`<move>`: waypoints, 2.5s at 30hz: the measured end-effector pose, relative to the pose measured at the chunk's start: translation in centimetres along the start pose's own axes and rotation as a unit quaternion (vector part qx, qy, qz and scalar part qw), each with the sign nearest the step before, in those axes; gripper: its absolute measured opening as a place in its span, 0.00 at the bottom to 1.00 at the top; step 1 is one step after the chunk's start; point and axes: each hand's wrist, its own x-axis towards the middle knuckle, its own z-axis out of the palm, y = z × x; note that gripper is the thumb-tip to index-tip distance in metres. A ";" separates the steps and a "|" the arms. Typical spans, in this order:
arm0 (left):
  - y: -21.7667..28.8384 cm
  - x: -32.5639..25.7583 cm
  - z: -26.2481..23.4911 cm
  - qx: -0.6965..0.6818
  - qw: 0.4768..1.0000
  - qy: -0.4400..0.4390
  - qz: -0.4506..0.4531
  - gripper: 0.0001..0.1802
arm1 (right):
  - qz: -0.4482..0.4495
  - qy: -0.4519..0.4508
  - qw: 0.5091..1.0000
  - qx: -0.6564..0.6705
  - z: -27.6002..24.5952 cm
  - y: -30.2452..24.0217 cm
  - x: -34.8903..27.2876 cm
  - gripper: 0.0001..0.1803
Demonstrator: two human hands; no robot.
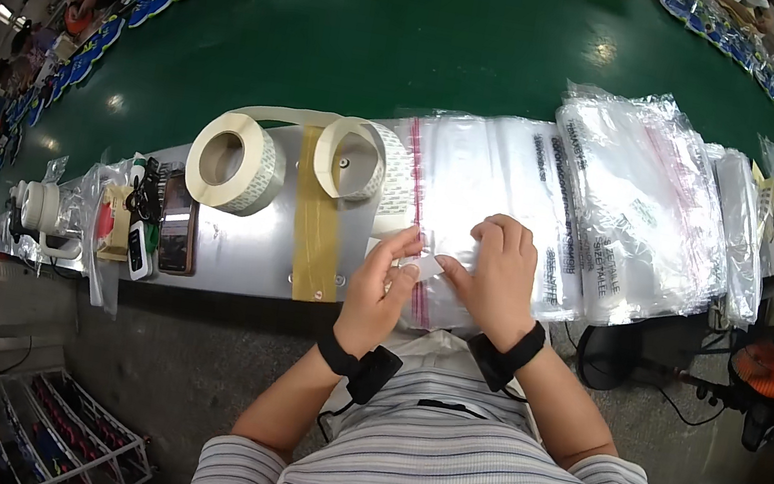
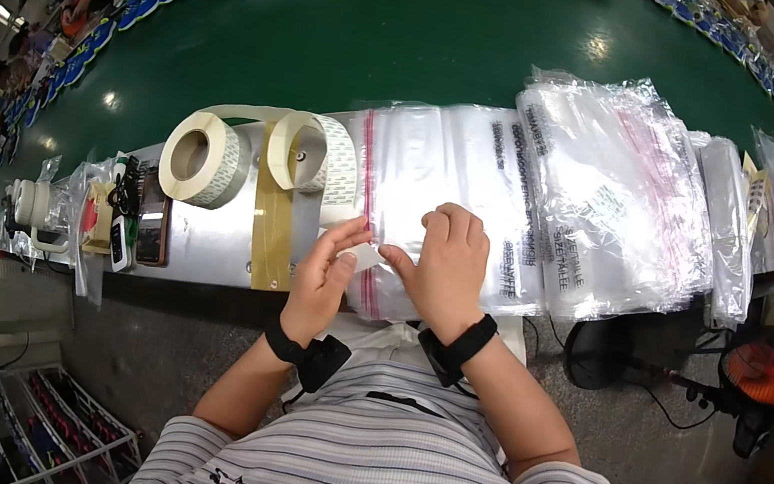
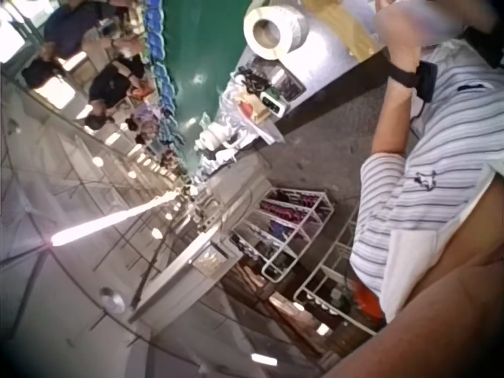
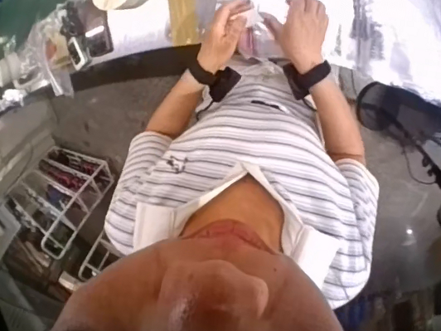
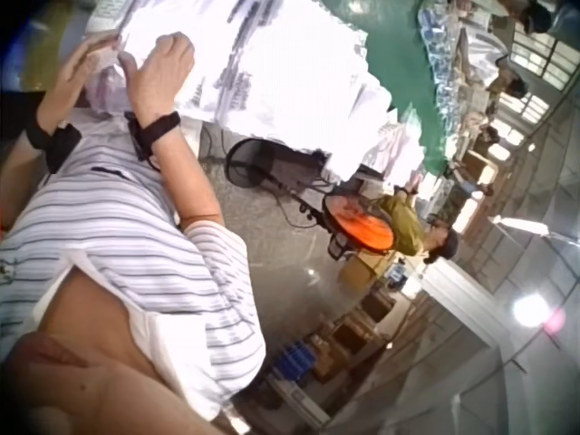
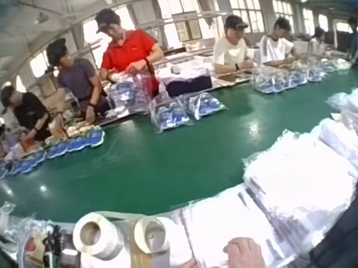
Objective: The person stands at a factory assembly line and repeatedly applies printed labels to a stack of clear plastic bags. They peel a label from a roll, place it on a bag, and smooth it down before moving to the next bag in the stack.
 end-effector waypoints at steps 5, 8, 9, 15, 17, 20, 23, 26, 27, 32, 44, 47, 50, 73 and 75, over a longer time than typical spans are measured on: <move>0.8 -0.2 0.0 0.295 0.928 -0.139 0.180 0.43 | 0.011 -0.002 0.998 -0.054 1.2 1.5 -0.9 0.10; 2.4 -0.9 -0.4 0.365 0.902 -0.123 0.196 0.41 | 0.058 0.018 0.997 0.051 -0.2 3.0 -0.8 0.06; 2.6 -0.9 -0.7 0.376 0.898 -0.133 0.187 0.39 | 0.071 0.038 0.991 0.107 -0.9 3.9 -0.9 0.04; 7.2 2.9 0.0 0.044 0.988 -0.150 -0.018 0.24 | 0.204 -0.083 0.930 0.293 -3.9 1.8 -1.7 0.05; 5.5 6.3 2.3 -0.339 0.908 -0.214 -0.118 0.24 | 0.174 -0.069 0.940 0.286 -2.3 2.3 -2.1 0.06; -1.3 9.3 4.5 -0.542 0.757 -0.232 -0.282 0.20 | 0.274 -0.031 0.884 0.379 -3.5 3.3 -1.5 0.06; 0.3 9.2 5.3 -0.311 0.875 -0.208 -0.307 0.17 | 0.254 0.023 0.856 0.450 -5.7 3.7 -0.4 0.06; 1.8 9.4 6.9 -0.191 0.910 -0.204 -0.305 0.19 | 0.162 -0.058 0.866 0.469 -5.9 3.7 -0.8 0.04; 1.2 9.8 6.7 -0.269 0.877 -0.230 -0.325 0.21 | 0.130 -0.123 0.902 0.394 -6.2 3.0 -0.5 0.03; 1.5 7.4 2.7 -0.498 0.749 -0.263 -0.349 0.42 | -0.077 -0.131 0.969 0.194 -6.1 0.2 -1.2 0.14; -5.3 -12.0 -7.0 0.080 0.936 0.311 -0.144 0.14 | 0.327 0.199 0.883 0.270 -13.8 11.4 0.4 0.10; -6.7 -10.8 -5.6 0.163 0.957 0.216 -0.103 0.10 | 0.311 0.114 0.925 -0.184 -17.9 17.1 -2.4 0.12; -5.4 -9.5 -6.3 0.255 0.962 0.052 -0.081 0.06 | 0.229 0.136 0.899 -0.349 -18.6 18.5 -5.0 0.12; 3.1 -5.4 -3.7 -0.103 0.973 0.154 -0.137 0.08 | 0.049 -0.417 0.785 0.456 -1.2 -4.4 -2.2 0.12; 3.7 -3.8 -3.5 -0.094 0.971 0.187 -0.112 0.09 | 0.025 -0.390 0.805 0.446 -1.5 -4.4 -2.0 0.13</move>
